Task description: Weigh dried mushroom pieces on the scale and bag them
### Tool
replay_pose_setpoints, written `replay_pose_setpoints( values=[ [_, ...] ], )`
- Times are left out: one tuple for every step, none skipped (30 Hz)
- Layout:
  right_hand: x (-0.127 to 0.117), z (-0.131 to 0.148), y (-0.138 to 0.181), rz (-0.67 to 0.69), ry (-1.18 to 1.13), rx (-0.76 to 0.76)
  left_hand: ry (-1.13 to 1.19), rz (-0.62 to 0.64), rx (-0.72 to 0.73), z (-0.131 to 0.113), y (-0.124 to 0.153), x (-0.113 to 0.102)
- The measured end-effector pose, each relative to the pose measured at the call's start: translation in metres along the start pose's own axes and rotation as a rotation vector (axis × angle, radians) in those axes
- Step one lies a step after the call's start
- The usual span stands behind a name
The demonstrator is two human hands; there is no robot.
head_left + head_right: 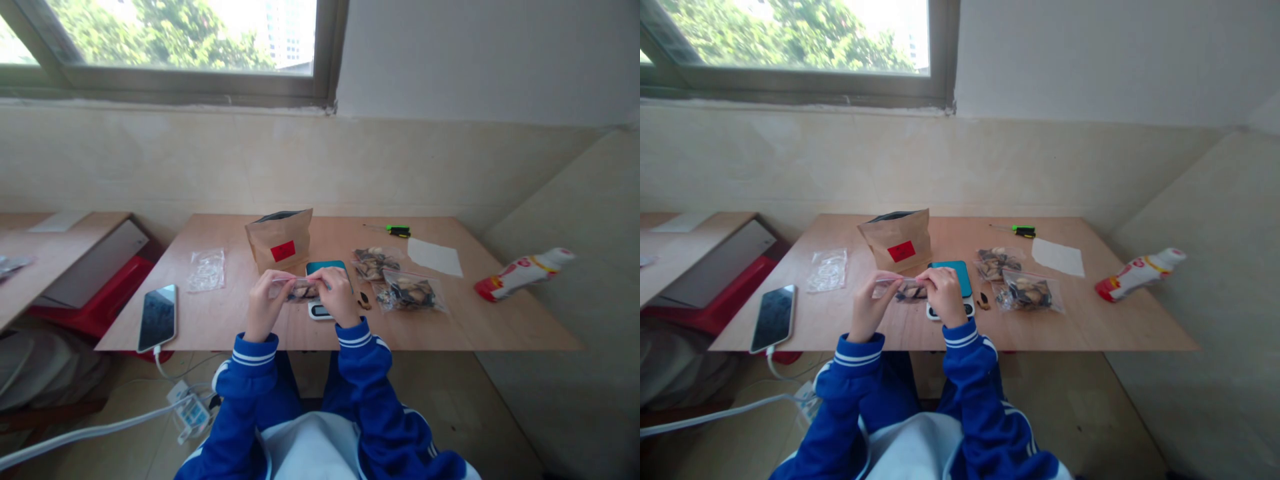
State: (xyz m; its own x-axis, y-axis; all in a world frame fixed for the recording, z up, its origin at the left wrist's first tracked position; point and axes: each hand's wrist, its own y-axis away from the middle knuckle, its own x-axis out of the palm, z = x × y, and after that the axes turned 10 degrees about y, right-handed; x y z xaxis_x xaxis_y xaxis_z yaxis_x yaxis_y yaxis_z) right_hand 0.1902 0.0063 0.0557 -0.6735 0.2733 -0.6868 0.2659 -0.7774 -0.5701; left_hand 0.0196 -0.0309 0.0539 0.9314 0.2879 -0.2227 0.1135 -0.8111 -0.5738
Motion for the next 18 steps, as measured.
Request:
replay_pose_setpoints(
  values=[
    [0.000, 0.001, 0.000, -0.007, 0.005, 0.003, 0.022, 0.004, -0.008, -0.001, 0.000, -0.001],
    [0.000, 0.001, 0.001, -0.012, 0.010, 0.003, 0.042, 0.012, -0.022, -0.002, 0.000, -0.001],
    [0.000, 0.002, 0.001, -0.018, 0.015, -0.001, 0.061, 0.028, -0.044, -0.002, -0.001, -0.001],
    [0.000, 0.003, 0.002, -0.023, 0.020, -0.008, 0.079, 0.051, -0.072, -0.003, -0.001, -0.001],
    [0.000, 0.004, 0.002, -0.023, 0.022, -0.015, 0.095, 0.078, -0.102, -0.004, -0.001, -0.001],
    [0.000, 0.005, 0.002, -0.016, 0.022, -0.022, 0.106, 0.097, -0.129, -0.004, -0.001, -0.001],
    [0.000, 0.005, 0.002, 0.000, 0.018, -0.026, 0.113, 0.103, -0.148, -0.005, -0.001, -0.001],
    [-0.001, 0.005, 0.001, 0.023, 0.012, -0.030, 0.113, 0.098, -0.158, -0.005, -0.001, -0.002],
    [-0.001, 0.005, 0.001, 0.047, 0.001, -0.035, 0.106, 0.083, -0.162, -0.004, -0.002, -0.002],
    [-0.002, 0.005, 0.000, 0.069, -0.014, -0.040, 0.095, 0.067, -0.163, -0.003, -0.002, -0.003],
    [-0.002, 0.003, 0.000, 0.085, -0.030, -0.044, 0.083, 0.052, -0.165, -0.003, -0.002, -0.004],
    [-0.003, 0.002, -0.001, 0.095, -0.044, -0.048, 0.072, 0.043, -0.169, -0.002, -0.002, -0.005],
    [-0.003, 0.000, -0.001, 0.099, -0.053, -0.051, 0.063, 0.038, -0.173, -0.001, -0.001, -0.006],
    [-0.003, -0.002, -0.001, 0.103, -0.055, -0.051, 0.056, 0.030, -0.175, 0.000, -0.001, -0.007],
    [-0.002, -0.004, -0.001, 0.105, -0.049, -0.045, 0.052, 0.023, -0.176, 0.001, -0.001, -0.008],
    [-0.002, -0.005, -0.001, 0.103, -0.039, -0.039, 0.050, 0.018, -0.176, 0.002, 0.000, -0.009],
    [-0.001, -0.006, -0.001, 0.098, -0.027, -0.032, 0.049, 0.014, -0.177, 0.002, 0.000, -0.010],
    [0.000, -0.007, 0.000, 0.088, -0.015, -0.026, 0.047, 0.010, -0.176, 0.003, 0.000, -0.010]
  ],
)
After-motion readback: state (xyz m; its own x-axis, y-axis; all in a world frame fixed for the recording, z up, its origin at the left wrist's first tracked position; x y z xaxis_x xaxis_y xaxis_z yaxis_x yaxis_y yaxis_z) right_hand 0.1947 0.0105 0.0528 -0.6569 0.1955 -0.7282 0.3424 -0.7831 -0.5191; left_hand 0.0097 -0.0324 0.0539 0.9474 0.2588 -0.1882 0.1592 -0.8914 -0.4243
